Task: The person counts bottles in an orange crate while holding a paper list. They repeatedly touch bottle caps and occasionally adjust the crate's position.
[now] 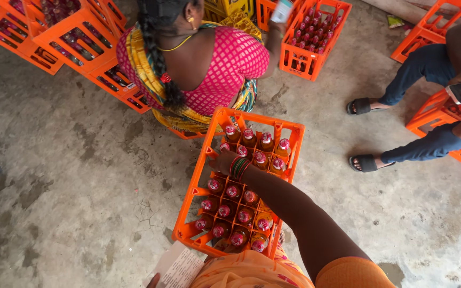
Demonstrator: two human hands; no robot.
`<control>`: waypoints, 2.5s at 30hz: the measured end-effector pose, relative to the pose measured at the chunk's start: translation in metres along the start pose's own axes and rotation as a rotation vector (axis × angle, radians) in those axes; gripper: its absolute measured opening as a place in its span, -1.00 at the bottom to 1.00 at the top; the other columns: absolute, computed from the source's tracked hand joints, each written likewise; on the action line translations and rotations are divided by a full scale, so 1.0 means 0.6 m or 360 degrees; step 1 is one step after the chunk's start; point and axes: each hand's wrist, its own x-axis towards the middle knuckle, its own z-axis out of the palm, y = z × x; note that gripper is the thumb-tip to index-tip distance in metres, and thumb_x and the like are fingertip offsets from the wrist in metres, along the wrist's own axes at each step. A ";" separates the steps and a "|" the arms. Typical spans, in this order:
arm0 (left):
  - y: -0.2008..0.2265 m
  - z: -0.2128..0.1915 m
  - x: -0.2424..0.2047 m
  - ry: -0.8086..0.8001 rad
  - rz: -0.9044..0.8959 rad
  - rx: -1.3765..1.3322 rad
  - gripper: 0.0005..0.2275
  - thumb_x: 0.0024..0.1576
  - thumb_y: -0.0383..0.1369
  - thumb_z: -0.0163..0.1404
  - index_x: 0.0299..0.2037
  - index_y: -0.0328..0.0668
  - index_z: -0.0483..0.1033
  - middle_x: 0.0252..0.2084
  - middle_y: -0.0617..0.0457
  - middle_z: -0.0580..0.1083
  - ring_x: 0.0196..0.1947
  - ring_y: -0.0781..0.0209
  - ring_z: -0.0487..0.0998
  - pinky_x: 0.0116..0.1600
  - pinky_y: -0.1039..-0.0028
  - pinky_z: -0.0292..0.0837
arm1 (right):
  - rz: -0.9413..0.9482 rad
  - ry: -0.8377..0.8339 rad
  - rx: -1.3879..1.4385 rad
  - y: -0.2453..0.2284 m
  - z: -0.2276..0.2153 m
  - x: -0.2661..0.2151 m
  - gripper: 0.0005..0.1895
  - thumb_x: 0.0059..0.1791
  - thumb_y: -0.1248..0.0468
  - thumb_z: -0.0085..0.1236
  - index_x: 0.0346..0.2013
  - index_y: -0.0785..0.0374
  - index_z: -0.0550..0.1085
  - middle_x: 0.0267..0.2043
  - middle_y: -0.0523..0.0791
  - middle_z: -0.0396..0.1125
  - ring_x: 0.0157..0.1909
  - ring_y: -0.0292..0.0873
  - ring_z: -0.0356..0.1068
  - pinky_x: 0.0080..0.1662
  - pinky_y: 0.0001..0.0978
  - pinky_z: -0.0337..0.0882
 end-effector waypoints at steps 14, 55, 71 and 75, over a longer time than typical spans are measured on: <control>0.061 0.011 -0.008 -0.0068 0.0673 -0.0389 -0.58 0.11 -0.55 0.11 0.21 -0.48 0.48 0.17 -0.25 0.52 0.13 0.12 0.54 0.22 0.36 0.40 | -0.0088 0.1527 0.0447 -0.123 -0.083 -0.195 -0.63 -0.08 0.27 0.18 0.03 0.20 0.49 -0.08 -0.03 0.47 -0.05 0.06 0.45 0.01 -0.08 0.40; 0.141 -0.028 0.026 -0.0566 0.0157 -0.1251 -0.49 0.21 -0.43 -0.02 0.41 -0.27 0.28 -0.15 0.06 0.50 -0.25 0.42 0.45 -0.13 0.54 0.44 | 0.0268 0.1667 0.1663 -0.266 -0.077 -0.247 -0.81 0.03 0.13 0.11 -0.23 0.18 0.51 -0.19 -0.02 0.49 -0.18 -0.07 0.54 -0.18 -0.25 0.55; 0.131 -0.035 0.006 -0.0348 0.0406 -0.0919 -0.51 0.23 -0.45 -0.08 0.40 -0.32 0.24 0.30 -0.07 0.44 0.15 0.28 0.50 0.23 0.47 0.39 | 0.0941 0.1210 0.0143 -0.094 0.081 -0.151 -0.51 -0.06 0.16 0.27 0.10 0.17 0.33 -0.30 -0.03 0.46 -0.12 0.08 0.46 0.15 0.03 0.26; 0.135 -0.035 0.004 -0.0377 0.0335 -0.1037 -0.50 0.23 -0.45 -0.07 0.41 -0.33 0.23 0.28 -0.14 0.46 0.16 0.27 0.49 0.23 0.48 0.37 | 0.0917 0.1253 0.0095 -0.108 0.078 -0.151 -0.50 -0.05 0.18 0.28 0.12 0.20 0.35 -0.18 -0.03 0.47 -0.01 0.03 0.43 0.14 0.07 0.26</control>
